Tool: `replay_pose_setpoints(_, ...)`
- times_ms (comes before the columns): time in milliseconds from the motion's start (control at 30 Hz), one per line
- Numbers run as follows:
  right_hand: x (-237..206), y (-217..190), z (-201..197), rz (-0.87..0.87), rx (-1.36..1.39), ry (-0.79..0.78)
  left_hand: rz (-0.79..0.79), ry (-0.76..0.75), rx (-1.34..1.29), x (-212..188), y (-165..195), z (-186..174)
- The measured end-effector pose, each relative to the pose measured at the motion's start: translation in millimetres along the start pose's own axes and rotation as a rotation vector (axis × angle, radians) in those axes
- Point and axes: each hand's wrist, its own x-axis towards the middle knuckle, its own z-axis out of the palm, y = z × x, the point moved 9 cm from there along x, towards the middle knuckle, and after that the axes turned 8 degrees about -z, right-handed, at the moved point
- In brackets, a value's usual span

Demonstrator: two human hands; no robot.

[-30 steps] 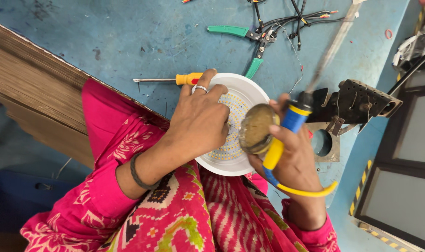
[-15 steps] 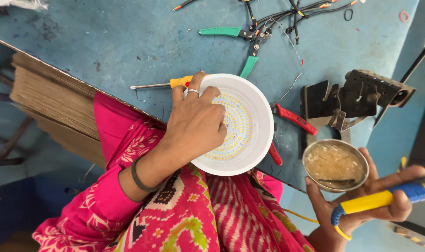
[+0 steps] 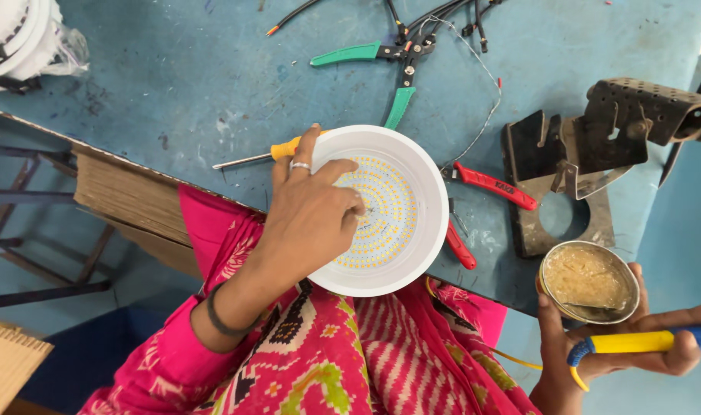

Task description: The person uses a soldering iron to attach small components to the center of a circular LED light panel. They repeatedly dip the soldering iron tip into a small container of flux or solder paste and apply it to the LED board. The person also briefly handles a screwdriver and a wire cutter during the process.

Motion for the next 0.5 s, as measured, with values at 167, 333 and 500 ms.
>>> replay_pose_setpoints(167, -6, 2, -5, 0.012, -0.027, 0.010, 0.012, -0.044, -0.004, 1, -1, 1)
replay_pose_setpoints(333, -10, -2, -8, 0.049, -0.109, -0.005, -0.045, -0.058, 0.021, 6, -3, 5)
replay_pose_setpoints(500, -19, 0, -8, 0.053, -0.010, -0.014, -0.069, -0.056, 0.032, 10, -4, 8)
